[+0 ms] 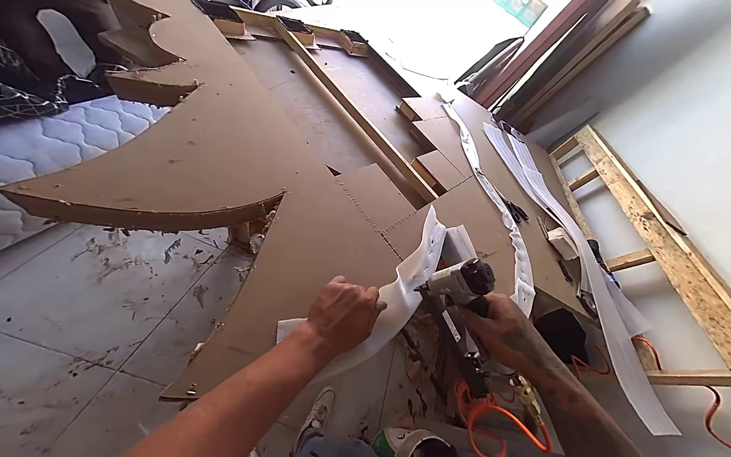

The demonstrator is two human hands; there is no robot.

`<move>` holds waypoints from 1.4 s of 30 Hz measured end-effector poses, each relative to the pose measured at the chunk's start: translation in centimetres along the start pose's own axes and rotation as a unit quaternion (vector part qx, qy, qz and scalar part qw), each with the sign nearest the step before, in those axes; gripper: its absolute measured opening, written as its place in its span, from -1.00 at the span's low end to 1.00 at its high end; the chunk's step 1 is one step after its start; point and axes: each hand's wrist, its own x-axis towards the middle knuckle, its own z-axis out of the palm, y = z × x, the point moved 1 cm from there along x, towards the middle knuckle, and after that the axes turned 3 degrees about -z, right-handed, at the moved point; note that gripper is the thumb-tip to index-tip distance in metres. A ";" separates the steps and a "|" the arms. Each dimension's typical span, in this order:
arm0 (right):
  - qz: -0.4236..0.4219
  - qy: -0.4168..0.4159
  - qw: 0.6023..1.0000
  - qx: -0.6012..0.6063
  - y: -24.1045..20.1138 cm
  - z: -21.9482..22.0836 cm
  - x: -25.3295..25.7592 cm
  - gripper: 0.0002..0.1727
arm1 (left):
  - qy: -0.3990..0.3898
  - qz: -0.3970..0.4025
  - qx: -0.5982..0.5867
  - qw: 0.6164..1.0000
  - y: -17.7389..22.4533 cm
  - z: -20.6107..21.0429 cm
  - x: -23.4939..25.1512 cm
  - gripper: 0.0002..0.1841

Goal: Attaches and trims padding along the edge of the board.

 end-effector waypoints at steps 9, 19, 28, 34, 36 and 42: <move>-0.009 0.014 0.995 -0.102 -2.3 2.0 -1.5 -0.55 | -0.038 -0.032 0.006 0.999 -0.2 -0.7 0.5 -0.42; 0.010 0.009 0.990 -0.139 -4.7 4.9 -3.9 -0.58 | -0.037 0.007 0.004 0.999 -1.2 -1.1 0.9 -0.47; 0.014 -0.018 0.991 -0.129 -7.1 8.2 -5.8 -0.60 | 0.015 0.080 0.041 0.996 -5.0 -1.0 3.1 -0.38; -0.001 -0.008 0.992 -0.123 -9.1 9.7 -6.8 -0.64 | 0.014 0.086 0.024 0.996 -5.5 -1.1 3.3 -0.40; -0.001 -0.020 0.991 -0.133 -9.8 10.7 -6.8 -0.64 | 0.014 0.075 -0.021 0.997 -6.1 -1.3 3.5 -0.46; -0.020 -0.054 0.989 -0.136 -12.5 12.6 -7.9 -0.61 | 0.071 -0.004 -0.233 0.970 -10.7 -3.1 2.6 -0.53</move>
